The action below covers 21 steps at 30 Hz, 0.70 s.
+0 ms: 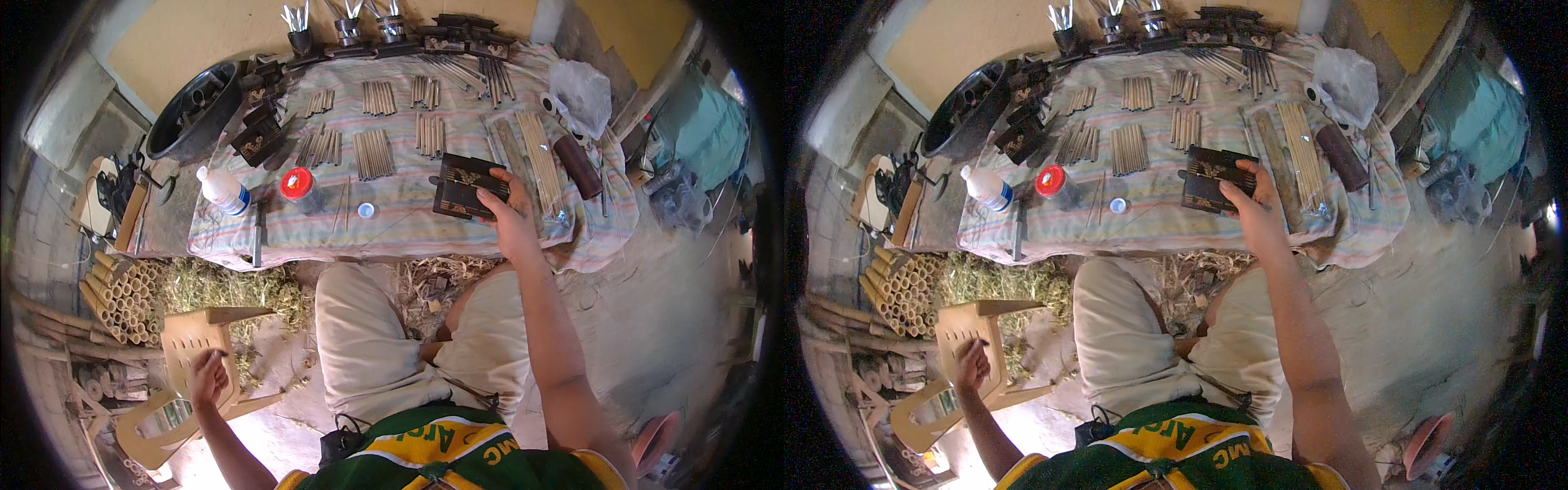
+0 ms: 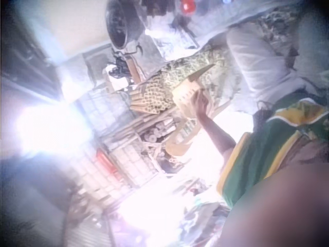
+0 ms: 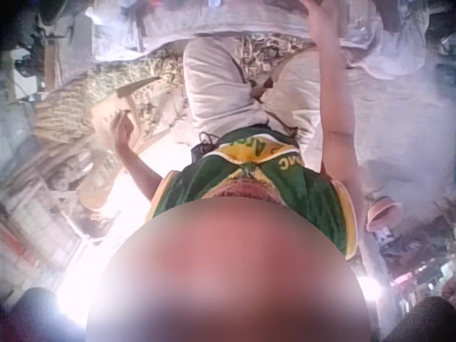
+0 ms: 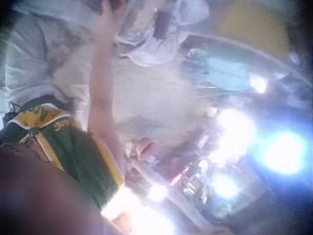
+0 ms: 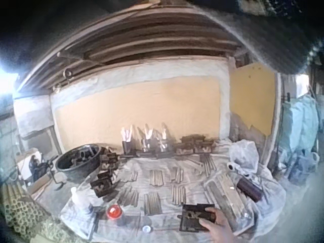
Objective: The person assembles bamboo wind chimes by inserting thin bamboo rods into a dark wooden frame, applying glue to secure them, and arranging the rods in a hanging configuration. The person repeatedly picks up rods, applies adhesive, and places them into the frame, then lifts the frame to check alignment.
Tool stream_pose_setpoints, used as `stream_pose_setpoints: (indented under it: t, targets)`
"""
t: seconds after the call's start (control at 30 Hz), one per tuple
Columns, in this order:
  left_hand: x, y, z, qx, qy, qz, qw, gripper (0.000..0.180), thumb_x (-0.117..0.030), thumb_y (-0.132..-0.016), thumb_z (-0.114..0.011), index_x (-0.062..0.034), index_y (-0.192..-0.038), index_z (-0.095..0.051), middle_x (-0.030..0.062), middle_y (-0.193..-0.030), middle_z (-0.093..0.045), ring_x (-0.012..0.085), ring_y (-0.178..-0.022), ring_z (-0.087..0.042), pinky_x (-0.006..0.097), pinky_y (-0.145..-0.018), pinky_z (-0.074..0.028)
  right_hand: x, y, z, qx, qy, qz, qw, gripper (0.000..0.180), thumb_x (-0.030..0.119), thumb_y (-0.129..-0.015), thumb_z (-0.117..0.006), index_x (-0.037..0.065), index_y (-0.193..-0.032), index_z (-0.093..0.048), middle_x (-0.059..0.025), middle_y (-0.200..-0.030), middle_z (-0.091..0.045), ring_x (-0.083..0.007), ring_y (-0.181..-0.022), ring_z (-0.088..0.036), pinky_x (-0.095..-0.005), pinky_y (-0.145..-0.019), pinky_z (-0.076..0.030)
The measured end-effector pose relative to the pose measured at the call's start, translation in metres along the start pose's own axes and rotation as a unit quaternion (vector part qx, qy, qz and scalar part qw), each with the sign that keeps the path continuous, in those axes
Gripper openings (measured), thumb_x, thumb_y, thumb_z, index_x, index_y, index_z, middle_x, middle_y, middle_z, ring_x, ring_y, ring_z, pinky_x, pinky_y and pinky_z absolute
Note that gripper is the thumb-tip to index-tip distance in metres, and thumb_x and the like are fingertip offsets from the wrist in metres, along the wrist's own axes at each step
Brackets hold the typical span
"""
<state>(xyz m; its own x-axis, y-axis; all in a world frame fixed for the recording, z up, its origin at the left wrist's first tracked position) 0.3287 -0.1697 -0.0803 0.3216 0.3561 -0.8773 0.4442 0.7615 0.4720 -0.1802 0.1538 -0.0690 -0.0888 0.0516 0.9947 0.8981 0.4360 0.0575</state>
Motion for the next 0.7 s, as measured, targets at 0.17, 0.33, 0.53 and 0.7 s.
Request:
stream_pose_setpoints:
  t: [0.17, 0.33, 0.53, 0.7]
  targets:
    - [0.053, 0.005, 0.042, -0.049, -0.057, 0.059, 0.995, 0.017, -0.018, -0.091, -0.068, -0.0031, -0.085, -0.063, -0.0045, -0.055, -0.042, 0.0047, -0.041, -0.034, 0.024, -0.037, -0.028, 0.003, -0.013, 0.003, 0.047, 0.001, -0.001, 0.999, 0.059, 0.024, -0.092, -0.066, 0.010, -0.142, -0.038, -0.0099, -0.119, -0.059, -0.0184, -0.101, -0.059, -0.0341, -0.077, -0.050]
    - [0.093, -0.014, 0.042, -0.099, -0.187, 0.046, 0.976, 0.015, -0.015, -0.089, -0.069, -0.0017, -0.084, -0.064, -0.0019, -0.060, -0.051, 0.0075, -0.044, -0.043, 0.027, -0.039, -0.037, 0.003, -0.021, 0.003, 0.059, 0.007, -0.002, 0.998, 0.065, 0.027, -0.092, -0.067, 0.008, -0.145, -0.035, -0.0113, -0.120, -0.060, -0.0181, -0.099, -0.060, -0.0343, -0.075, -0.051]
    - [0.079, -0.023, 0.001, -0.126, 0.185, -0.051, 0.973, 0.014, -0.019, -0.091, -0.064, -0.0085, -0.086, -0.057, 0.0011, -0.065, -0.053, 0.0108, -0.050, -0.047, 0.027, -0.044, -0.041, 0.011, -0.031, 0.012, 0.042, 0.087, -0.035, 0.995, 0.073, 0.035, -0.088, -0.071, 0.009, -0.145, -0.034, -0.0132, -0.113, -0.060, -0.0203, -0.098, -0.060, -0.0356, -0.071, -0.053]
    - [0.010, -0.011, -0.046, 0.027, 0.357, -0.168, 0.918, 0.011, -0.021, -0.094, -0.060, -0.0139, -0.089, -0.053, 0.0029, -0.070, -0.051, 0.0135, -0.055, -0.046, 0.027, -0.050, -0.041, 0.022, -0.029, 0.028, 0.009, 0.219, -0.036, 0.975, 0.072, 0.037, -0.086, -0.073, 0.005, -0.142, -0.041, -0.0137, -0.102, -0.066, -0.0193, -0.094, -0.064, -0.0319, -0.069, -0.054]
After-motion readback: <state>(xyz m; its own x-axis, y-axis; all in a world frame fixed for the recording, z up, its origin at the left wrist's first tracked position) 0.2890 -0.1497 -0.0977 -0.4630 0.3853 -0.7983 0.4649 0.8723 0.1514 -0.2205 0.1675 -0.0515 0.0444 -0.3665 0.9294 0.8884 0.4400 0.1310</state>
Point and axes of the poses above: each hand's wrist, its own y-axis away from the middle knuckle, its own z-axis out of the back of the hand, x = y × z, the point moved 1 cm from there along -y, towards the middle knuckle
